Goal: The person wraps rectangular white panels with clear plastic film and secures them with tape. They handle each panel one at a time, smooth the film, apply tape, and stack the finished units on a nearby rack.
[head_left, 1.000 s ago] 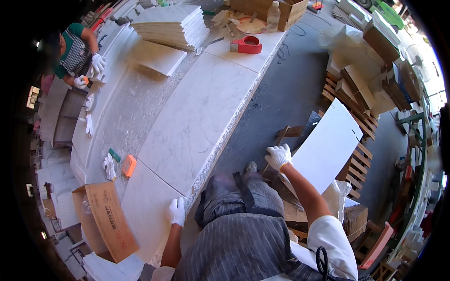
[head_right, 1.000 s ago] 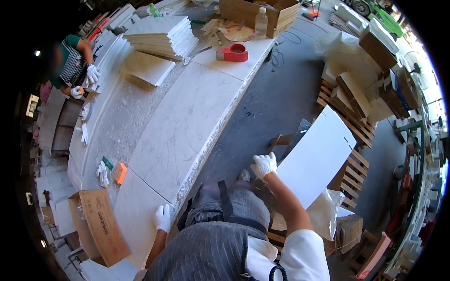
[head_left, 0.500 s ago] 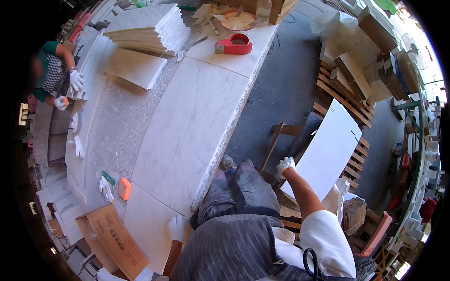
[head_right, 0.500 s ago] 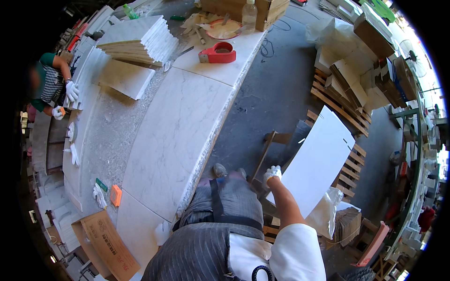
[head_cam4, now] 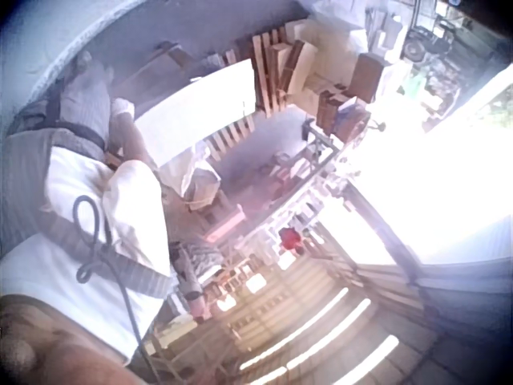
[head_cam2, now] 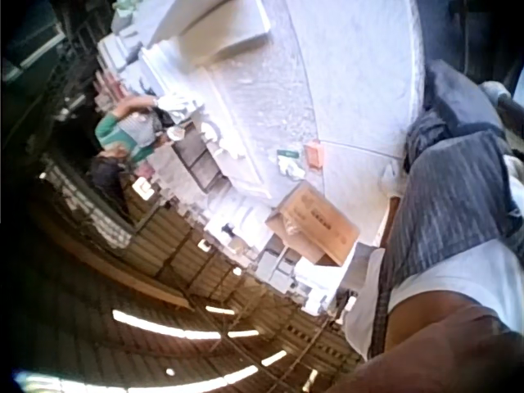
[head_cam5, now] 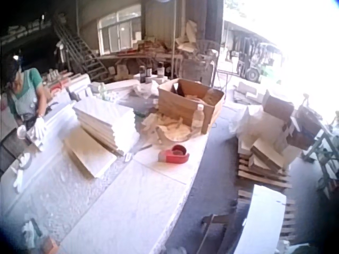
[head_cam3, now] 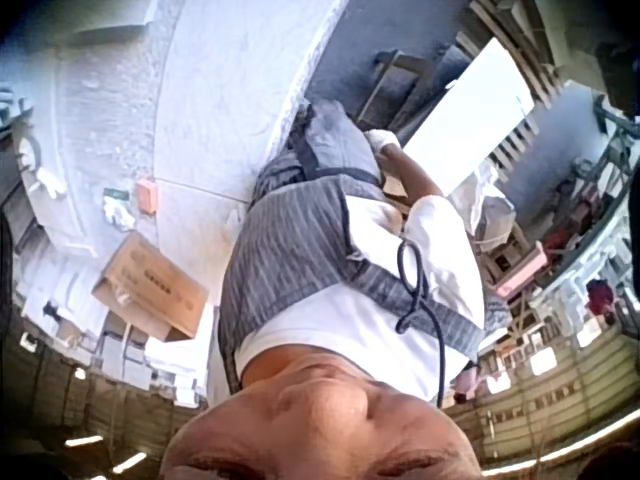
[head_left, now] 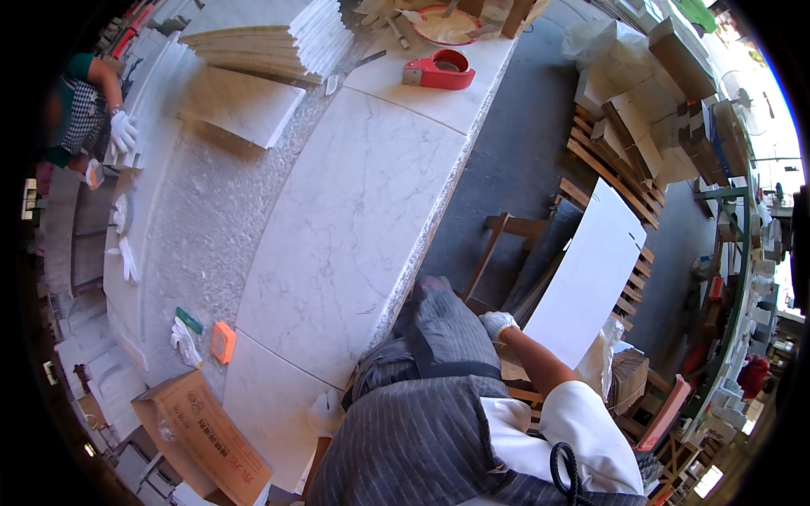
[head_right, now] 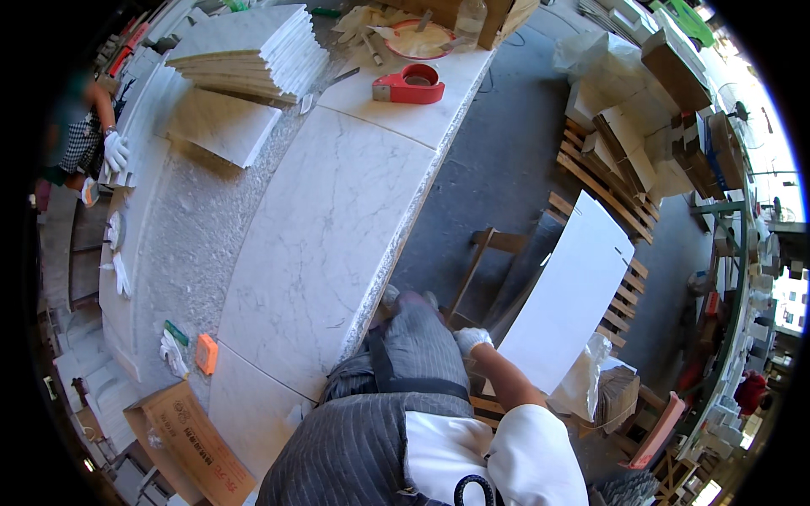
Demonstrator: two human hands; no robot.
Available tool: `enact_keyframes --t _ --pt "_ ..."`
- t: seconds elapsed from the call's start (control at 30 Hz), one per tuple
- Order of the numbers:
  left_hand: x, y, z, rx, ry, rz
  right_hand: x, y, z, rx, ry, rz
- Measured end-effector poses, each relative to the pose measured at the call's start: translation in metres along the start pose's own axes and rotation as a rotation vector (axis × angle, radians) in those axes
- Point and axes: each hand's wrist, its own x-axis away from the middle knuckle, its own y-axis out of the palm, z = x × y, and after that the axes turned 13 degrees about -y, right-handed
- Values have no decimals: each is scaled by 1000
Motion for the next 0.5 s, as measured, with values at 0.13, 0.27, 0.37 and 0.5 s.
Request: enact_keyframes --t 0.13,0.27,0.37,0.5 --pt "2 8 -6 32 -5 -42 5 -67 -17 -227 62 107" --pt "-9 -4 -12 217 -166 -246 0 -114 -21 -428 -101 717" --pt "-26 -17 -15 747 -537 -682 -8 -182 -60 -520 -234 1046" --pt "-73 -22 -16 616 -200 -463 -21 -265 -117 -712 -456 1083"
